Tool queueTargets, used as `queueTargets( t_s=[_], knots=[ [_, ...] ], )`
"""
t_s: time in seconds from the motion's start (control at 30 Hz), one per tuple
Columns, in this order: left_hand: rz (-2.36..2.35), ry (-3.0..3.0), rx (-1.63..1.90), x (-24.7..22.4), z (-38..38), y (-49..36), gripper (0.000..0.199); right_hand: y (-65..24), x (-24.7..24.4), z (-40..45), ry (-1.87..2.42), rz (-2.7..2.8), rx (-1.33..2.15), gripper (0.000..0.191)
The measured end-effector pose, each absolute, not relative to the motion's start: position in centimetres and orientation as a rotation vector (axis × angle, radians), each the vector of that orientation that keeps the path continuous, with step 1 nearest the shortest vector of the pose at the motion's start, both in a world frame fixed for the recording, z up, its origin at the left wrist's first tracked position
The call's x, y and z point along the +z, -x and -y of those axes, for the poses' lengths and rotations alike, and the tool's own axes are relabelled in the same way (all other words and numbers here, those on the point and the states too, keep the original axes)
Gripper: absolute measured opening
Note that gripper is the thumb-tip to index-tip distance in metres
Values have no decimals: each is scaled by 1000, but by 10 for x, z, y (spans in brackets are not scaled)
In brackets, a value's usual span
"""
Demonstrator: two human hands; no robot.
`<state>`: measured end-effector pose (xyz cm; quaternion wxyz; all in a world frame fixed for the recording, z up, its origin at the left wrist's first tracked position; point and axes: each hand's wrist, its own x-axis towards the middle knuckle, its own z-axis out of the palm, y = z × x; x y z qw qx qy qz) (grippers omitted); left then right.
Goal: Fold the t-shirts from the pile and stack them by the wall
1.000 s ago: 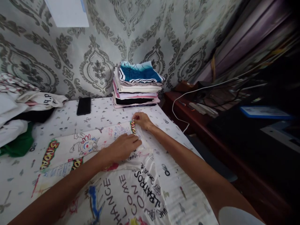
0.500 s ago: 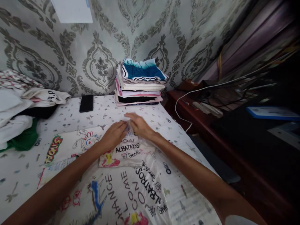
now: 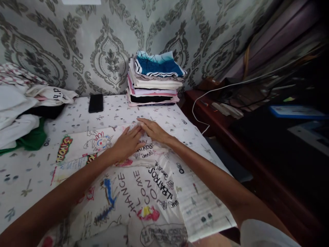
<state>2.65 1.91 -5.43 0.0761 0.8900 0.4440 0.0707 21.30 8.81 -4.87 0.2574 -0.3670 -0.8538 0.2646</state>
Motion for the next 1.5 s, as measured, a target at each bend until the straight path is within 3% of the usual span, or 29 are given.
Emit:
queueTargets(
  t_s=[0.23,0.33,0.47,0.6,0.9,1.1,1.3,1.4,1.5],
  knots=[
    [-903,-2667,350,-40,43,-27,62,-214,-44,-76,989,2331,798,38],
    [-941,-2726,402,-32,53,-17,47,-213,-40,-65,936,2318,720,37],
    [-1032,-2823,216,-27,55,-11,24,-210,-44,-50,788,2437,752,39],
    [-1034,-2879,211,-27,56,-13,29,-209,-57,-45,753,2549,766,41],
    [-1112,-2689,390,-6,59,8,23,-207,-61,-39,792,2652,585,45],
    [-1132,-2805,94,-2,68,31,14,-223,-30,6,722,2602,510,30],
    [-1271,-2739,-46,-9,66,31,29,-233,-31,39,741,2755,452,25],
    [-1345,-2555,14,-5,59,32,39,-235,-35,38,846,2590,592,37],
    [-1364,-2416,81,-6,50,37,41,-237,-33,34,918,2470,764,30]
  ],
)
